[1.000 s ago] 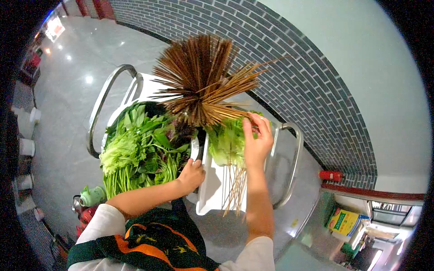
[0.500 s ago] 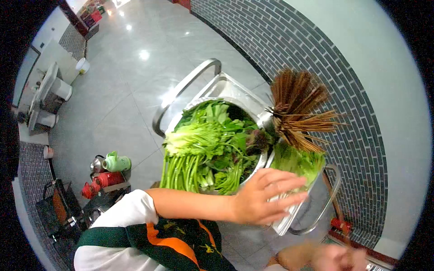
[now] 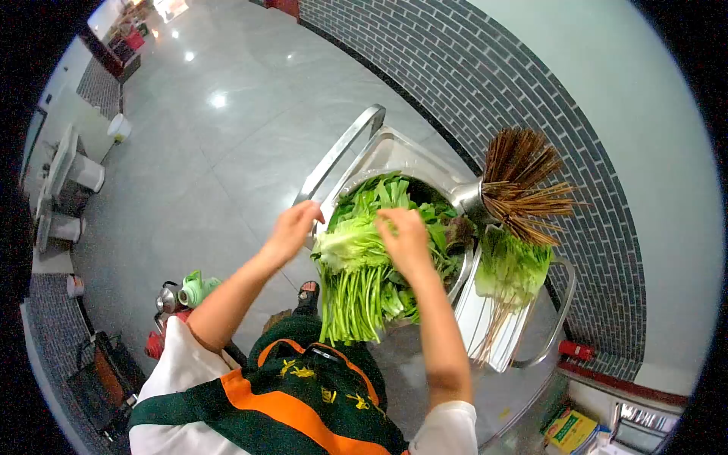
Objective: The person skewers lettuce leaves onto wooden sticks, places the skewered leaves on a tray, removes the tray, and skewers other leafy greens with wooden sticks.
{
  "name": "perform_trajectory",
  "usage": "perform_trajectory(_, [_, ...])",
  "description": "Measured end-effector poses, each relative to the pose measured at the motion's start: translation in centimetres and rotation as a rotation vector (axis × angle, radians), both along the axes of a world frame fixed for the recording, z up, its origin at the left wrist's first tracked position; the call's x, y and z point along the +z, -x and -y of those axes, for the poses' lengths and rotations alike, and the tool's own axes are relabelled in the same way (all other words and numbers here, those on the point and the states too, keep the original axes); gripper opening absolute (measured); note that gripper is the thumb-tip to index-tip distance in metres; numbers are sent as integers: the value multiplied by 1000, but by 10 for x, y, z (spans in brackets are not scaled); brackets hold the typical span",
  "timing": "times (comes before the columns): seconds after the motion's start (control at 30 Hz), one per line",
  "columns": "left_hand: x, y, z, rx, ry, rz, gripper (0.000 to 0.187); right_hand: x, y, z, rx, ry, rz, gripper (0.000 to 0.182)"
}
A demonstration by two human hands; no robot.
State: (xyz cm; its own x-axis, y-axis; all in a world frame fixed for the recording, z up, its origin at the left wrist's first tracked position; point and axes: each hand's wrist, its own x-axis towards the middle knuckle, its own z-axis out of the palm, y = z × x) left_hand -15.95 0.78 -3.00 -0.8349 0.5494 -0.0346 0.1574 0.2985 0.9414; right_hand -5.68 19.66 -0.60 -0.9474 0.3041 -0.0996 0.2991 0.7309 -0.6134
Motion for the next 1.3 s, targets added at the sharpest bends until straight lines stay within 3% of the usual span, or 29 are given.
perform_trajectory(0.03, [-2, 7, 10, -10, -3, 5, 27, -40, 1, 5, 85, -143, -30, 30])
perform_trajectory(0.1, [-6, 19, 22, 42, 92, 390, 27, -47, 1, 19, 152, -195, -118, 32])
perform_trajectory(0.2, [-24, 21, 29, 1, 188, 422, 30, -56, -8, 15, 208, -227, -124, 28])
perform_trajectory(0.27, [-54, 17, 27, -61, 178, 418, 32, -41, -17, 17, 197, -275, -397, 22])
perform_trajectory(0.3, [-62, 14, 26, -115, 166, 410, 35, -35, -23, 19, 195, -277, -394, 22])
perform_trajectory(0.37, [-27, 4, 15, -112, 184, 529, 37, -22, -34, 24, 143, -365, -574, 22])
perform_trajectory(0.43, [-1, -3, 3, -210, 72, 822, 37, -10, -39, 26, 160, -391, -596, 26])
perform_trajectory(0.5, [2, -4, -10, -241, 101, 858, 34, -3, -42, 30, 191, -422, -578, 31])
perform_trajectory(0.57, [3, -4, -20, -500, 31, 837, 26, 2, -37, 31, 186, -436, -563, 27])
perform_trajectory(0.63, [-2, 0, -30, -482, -51, 931, 12, 1, -32, 31, 8, -370, -634, 19])
perform_trajectory(0.7, [9, 13, -31, -392, -107, 919, 12, -7, -37, 28, -99, -310, -642, 18])
perform_trajectory(0.77, [14, 38, -27, -368, -20, 762, 15, -18, -43, 25, -116, -287, -463, 20])
perform_trajectory(0.83, [30, 53, -22, -414, -21, 718, 20, -39, -37, 33, -43, -216, -390, 15])
perform_trajectory(0.93, [46, 67, -16, -416, 92, 588, 28, -63, -15, 36, 119, -374, -381, 12])
perform_trajectory(1.0, [46, 74, -14, -389, 161, 507, 28, -68, -5, 33, 254, -374, -134, 16])
perform_trajectory(1.17, [55, 74, -7, -296, 158, 394, 28, -36, -13, 14, 253, -326, -94, 16])
perform_trajectory(1.3, [58, 63, -4, -283, 78, 417, 28, -8, -34, -16, 80, -248, -398, 16])
